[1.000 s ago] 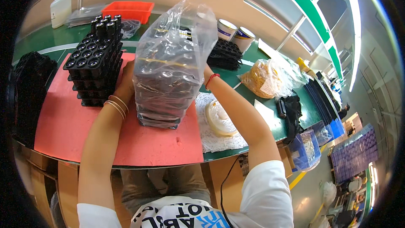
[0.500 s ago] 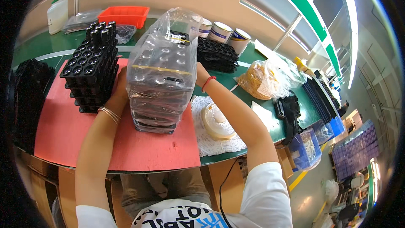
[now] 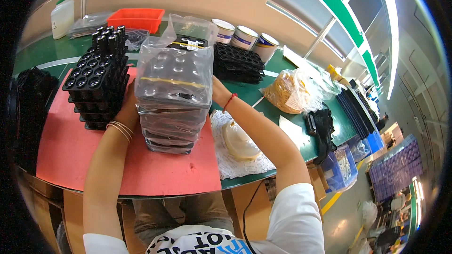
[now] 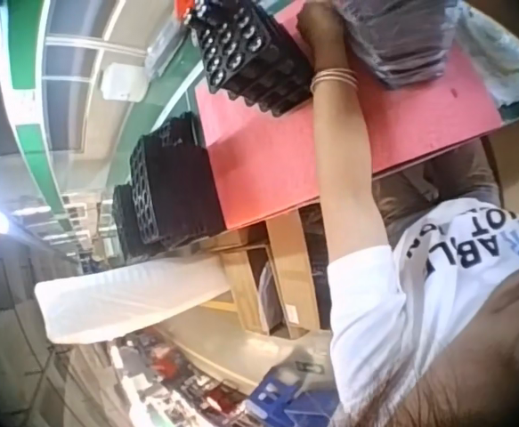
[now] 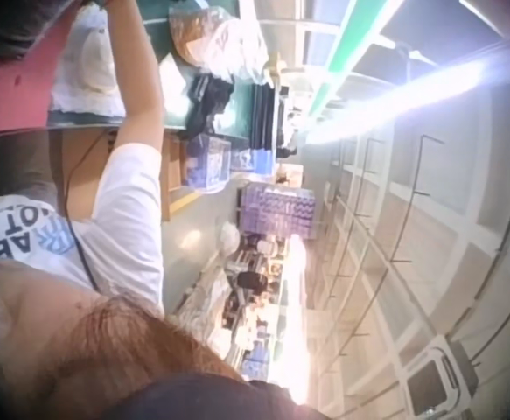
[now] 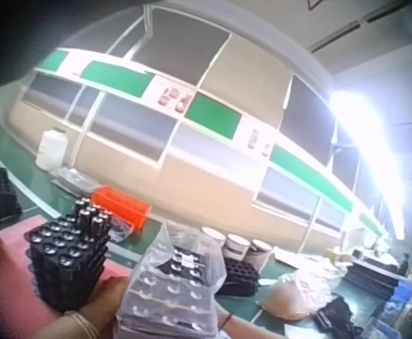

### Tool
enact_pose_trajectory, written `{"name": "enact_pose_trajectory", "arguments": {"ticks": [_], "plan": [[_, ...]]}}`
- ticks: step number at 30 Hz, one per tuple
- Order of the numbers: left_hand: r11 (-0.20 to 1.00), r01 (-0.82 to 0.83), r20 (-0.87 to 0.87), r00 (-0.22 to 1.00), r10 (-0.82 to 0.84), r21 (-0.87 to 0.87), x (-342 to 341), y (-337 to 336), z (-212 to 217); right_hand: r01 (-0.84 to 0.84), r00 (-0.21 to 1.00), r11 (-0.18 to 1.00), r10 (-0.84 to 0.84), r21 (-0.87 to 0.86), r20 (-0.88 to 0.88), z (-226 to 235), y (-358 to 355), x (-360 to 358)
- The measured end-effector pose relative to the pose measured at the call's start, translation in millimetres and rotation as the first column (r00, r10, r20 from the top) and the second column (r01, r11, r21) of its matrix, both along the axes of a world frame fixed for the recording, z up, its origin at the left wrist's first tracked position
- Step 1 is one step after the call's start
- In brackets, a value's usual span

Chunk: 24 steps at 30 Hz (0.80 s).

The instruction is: Applying adhesive to small cylindrical components using a brush and organizing them in a tray.

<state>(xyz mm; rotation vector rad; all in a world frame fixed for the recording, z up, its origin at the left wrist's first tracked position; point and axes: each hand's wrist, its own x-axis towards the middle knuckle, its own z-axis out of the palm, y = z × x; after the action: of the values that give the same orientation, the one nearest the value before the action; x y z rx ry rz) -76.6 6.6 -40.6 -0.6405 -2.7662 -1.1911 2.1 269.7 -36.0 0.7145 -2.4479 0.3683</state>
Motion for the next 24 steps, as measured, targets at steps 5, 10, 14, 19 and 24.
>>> {"name": "enact_pose_trajectory", "arguments": {"ticks": [5, 10, 14, 19, 24], "plan": [[0.966, 0.079, -0.115, 0.987, -0.109, -0.245, 8, 11, 11, 0.062, 0.984, 0.968, -0.019, 0.244, -0.177, 10, 3, 15], [0.993, 0.118, -0.105, 0.988, -0.116, 0.014, 0, -8, -9, 0.366, 0.808, 0.394, 0.315, -0.843, 0.498, 22, -44, 18], [0.942, 0.102, -0.059, 0.994, -0.088, 0.32, 17, -6, -3, 0.352, 0.832, 0.492, 0.224, -0.796, 0.507, 13, -29, 20], [0.926, 0.155, 0.028, 0.984, -0.175, 0.344, 1, 10, -10, 0.119, 0.98, 0.993, -0.118, 0.001, 0.158, -3, 2, 18], [0.866, 0.212, 0.044, 0.965, -0.259, 0.452, -20, 12, -29, 0.091, 0.961, 0.983, -0.129, 0.158, 0.243, 1, -3, 12]]}}
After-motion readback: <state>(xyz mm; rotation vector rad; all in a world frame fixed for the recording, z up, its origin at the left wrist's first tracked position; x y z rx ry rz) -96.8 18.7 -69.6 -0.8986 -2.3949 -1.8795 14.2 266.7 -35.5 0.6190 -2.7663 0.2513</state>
